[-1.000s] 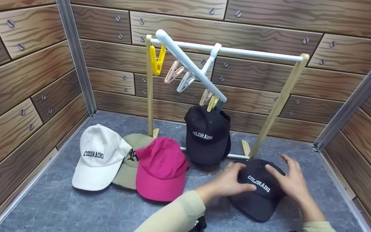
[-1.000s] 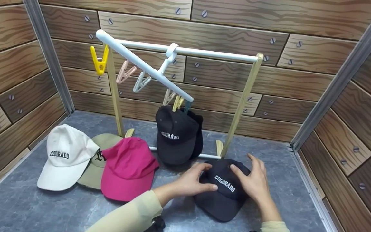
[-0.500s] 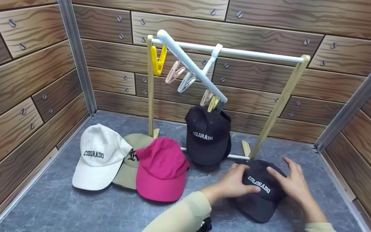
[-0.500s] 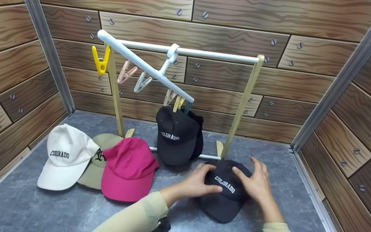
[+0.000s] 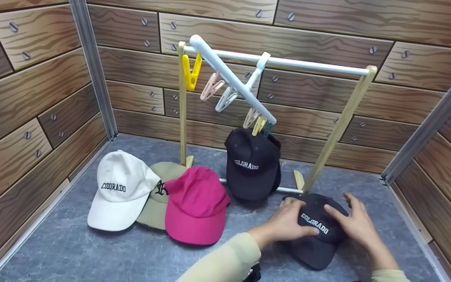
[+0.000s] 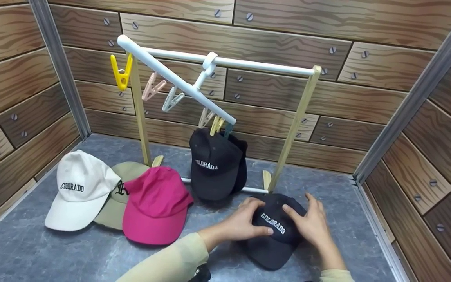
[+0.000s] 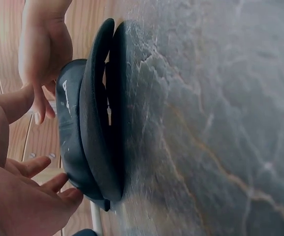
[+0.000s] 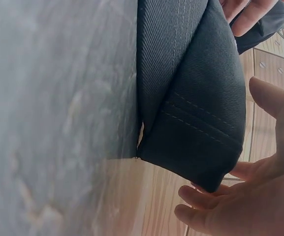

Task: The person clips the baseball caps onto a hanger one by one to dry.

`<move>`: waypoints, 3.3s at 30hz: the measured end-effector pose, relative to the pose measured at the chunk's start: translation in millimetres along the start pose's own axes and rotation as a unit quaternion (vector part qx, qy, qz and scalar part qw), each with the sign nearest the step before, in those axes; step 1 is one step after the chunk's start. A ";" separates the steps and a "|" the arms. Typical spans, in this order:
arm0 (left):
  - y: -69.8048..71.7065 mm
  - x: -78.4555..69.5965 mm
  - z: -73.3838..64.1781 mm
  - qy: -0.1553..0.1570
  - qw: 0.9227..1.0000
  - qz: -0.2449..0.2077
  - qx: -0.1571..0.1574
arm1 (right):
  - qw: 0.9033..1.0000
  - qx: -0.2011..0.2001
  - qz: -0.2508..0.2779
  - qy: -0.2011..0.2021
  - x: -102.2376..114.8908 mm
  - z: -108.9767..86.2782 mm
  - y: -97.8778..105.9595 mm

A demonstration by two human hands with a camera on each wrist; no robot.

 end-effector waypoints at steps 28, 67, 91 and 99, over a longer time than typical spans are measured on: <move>-4.0 4.8 -2.0 0.018 1.000 0.005 0.015 | 0.998 0.043 -0.035 -0.013 -2.4 2.1 -4.8; -1.4 12.3 -6.9 0.031 0.999 -0.002 0.017 | 0.999 0.027 0.022 0.000 -3.2 3.0 -4.2; 2.1 15.3 -7.5 0.016 1.000 -0.003 0.013 | 0.998 -0.004 0.055 0.007 0.4 -0.8 -1.5; 4.4 14.0 -5.5 0.019 1.000 -0.010 0.007 | 0.997 0.001 0.079 0.010 3.0 -3.0 -1.9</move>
Point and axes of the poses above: each hand's wrist, its own z-axis towards the middle knuckle, its own y-axis out of the back of the hand, x = y × z, the point moved 1 cm from there along z, towards the middle knuckle, and after that the axes turned 8 degrees about -y, right-handed, at the moved point
